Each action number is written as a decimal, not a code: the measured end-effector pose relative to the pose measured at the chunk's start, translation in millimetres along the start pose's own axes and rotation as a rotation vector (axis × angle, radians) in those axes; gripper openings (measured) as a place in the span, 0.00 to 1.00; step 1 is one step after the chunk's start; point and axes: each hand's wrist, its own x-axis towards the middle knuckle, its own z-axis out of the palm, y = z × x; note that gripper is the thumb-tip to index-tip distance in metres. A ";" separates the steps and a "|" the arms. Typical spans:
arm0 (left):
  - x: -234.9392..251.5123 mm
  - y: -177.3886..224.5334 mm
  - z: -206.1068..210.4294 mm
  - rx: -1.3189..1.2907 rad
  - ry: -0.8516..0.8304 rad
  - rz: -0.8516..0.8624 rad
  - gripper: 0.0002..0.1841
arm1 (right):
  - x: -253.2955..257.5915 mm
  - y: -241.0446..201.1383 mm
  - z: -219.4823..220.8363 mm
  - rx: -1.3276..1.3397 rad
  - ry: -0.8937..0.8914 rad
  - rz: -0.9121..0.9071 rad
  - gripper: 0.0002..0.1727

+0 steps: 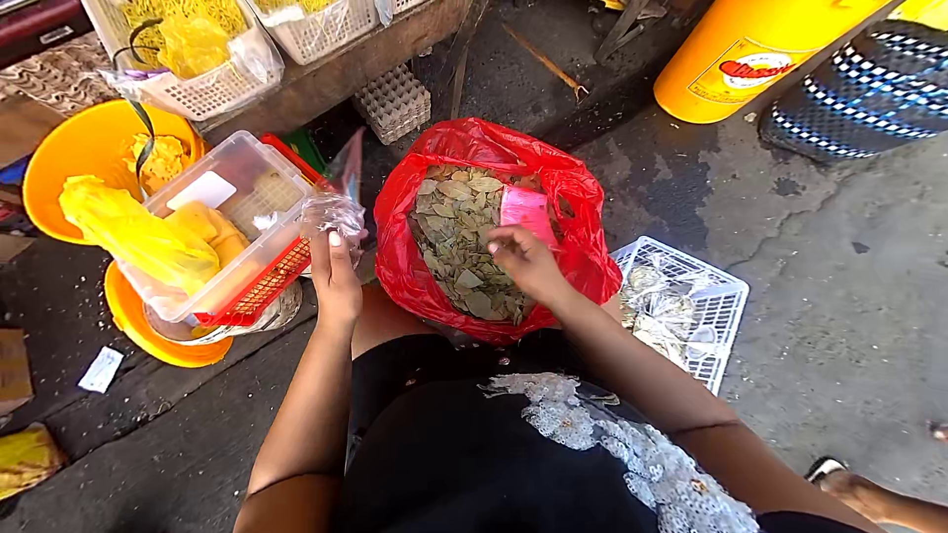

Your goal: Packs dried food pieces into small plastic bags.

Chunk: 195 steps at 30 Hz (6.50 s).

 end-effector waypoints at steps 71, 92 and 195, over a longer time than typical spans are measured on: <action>-23.0 37.9 6.6 0.353 -0.043 0.015 0.33 | 55.9 -2.4 39.8 -0.716 -0.236 -0.171 0.56; -13.1 55.2 -10.3 0.276 -0.070 0.256 0.08 | 75.7 -4.1 36.1 -0.865 -0.102 0.056 0.18; -48.0 29.8 95.6 0.061 -0.371 0.113 0.11 | -25.7 10.2 19.4 -0.309 0.330 -0.492 0.11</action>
